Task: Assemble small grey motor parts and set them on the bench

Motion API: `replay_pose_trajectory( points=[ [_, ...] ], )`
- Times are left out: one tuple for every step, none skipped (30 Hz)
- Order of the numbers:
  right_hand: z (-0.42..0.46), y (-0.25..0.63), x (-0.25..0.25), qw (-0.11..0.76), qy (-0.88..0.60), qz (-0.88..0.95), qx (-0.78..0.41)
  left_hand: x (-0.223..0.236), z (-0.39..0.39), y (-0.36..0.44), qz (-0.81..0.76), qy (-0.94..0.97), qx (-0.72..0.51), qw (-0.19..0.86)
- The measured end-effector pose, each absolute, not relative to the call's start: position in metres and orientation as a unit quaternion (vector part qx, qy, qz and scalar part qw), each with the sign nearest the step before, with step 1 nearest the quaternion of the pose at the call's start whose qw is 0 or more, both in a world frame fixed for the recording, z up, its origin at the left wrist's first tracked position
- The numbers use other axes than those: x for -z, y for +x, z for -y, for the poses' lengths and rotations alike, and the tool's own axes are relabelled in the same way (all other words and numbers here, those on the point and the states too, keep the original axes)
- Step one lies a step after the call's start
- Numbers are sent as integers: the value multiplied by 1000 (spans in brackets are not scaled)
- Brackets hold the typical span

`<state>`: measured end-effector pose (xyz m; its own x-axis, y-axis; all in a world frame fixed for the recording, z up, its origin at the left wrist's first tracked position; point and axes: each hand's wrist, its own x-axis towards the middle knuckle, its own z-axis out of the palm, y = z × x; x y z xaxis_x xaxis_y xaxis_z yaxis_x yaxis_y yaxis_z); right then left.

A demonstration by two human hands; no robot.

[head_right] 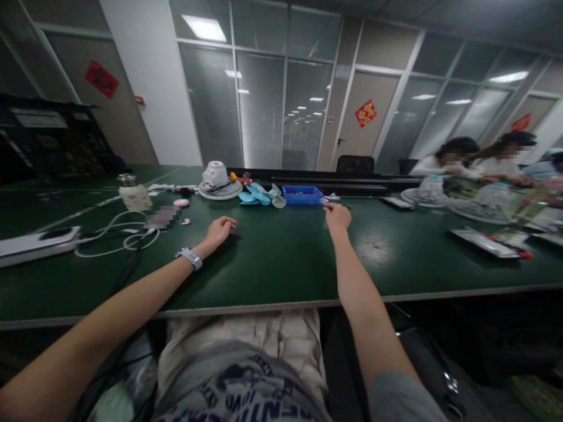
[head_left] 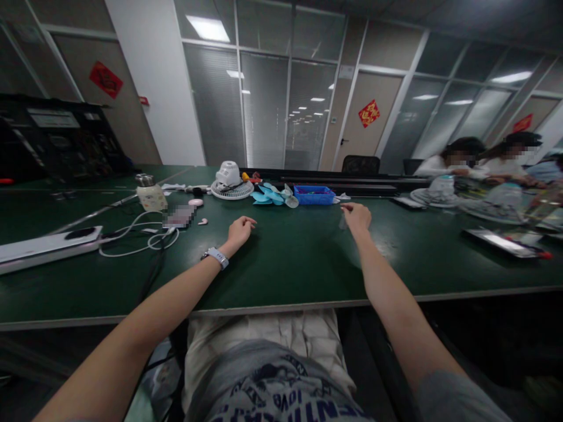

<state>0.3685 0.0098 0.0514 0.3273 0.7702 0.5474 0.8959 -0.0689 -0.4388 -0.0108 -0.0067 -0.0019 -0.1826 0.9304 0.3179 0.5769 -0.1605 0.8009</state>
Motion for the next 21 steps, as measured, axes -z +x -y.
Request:
replay_pose_trajectory(
  points=[
    [-10,374,-49,364,-735,566,79,2,6,-11,-618,610,-457,194],
    [-11,376,-48,361,-741,561,75,2,6,-11,-617,612,-456,194],
    [-11,377,-46,358,-746,558,73,3,5,-11,-616,613,-455,194],
    [-12,376,-45,355,-748,555,74,3,5,-11,-616,615,-453,194],
    [-12,375,-45,355,-750,554,75,4,4,-12,-615,616,-452,194],
    [-12,374,-45,355,-751,551,77,5,3,-12,-615,617,-451,193],
    [-12,373,-45,357,-753,548,78,5,2,-12,-615,618,-450,193],
    [-13,373,-45,359,-755,543,78,6,1,-12,-615,618,-449,193],
    [-14,373,-45,361,-757,539,77,6,0,-12,-615,619,-449,193],
    [-14,373,-45,361,-759,536,75,7,0,-12,-614,619,-450,193],
    [-15,374,-45,360,-761,535,72,7,-1,-12,-613,619,-450,194],
    [-16,374,-44,357,-763,535,69,7,-1,-12,-612,620,-450,196],
    [-16,375,-44,354,-764,535,65,8,-2,-12,-611,620,-450,199],
    [-17,375,-43,351,-766,535,62,8,-2,-13,-610,621,-449,201],
    [-17,374,-43,350,-767,535,60,8,-2,-13,-609,622,-448,203],
    [-17,374,-42,351,-768,533,59,8,-2,-13,-609,623,-447,205],
    [-17,374,-42,354,-768,531,59,8,-2,-13,-608,625,-445,205],
    [-17,374,-42,357,-767,529,59,8,-2,-14,-607,627,-443,206],
    [-17,374,-41,361,-767,527,57,8,-2,-14,-606,628,-442,206],
    [-17,374,-41,364,-767,526,53,8,-3,-14,-606,630,-441,206],
    [-17,374,-41,366,-767,524,47,8,-3,-14,-605,631,-440,206]
  ],
)
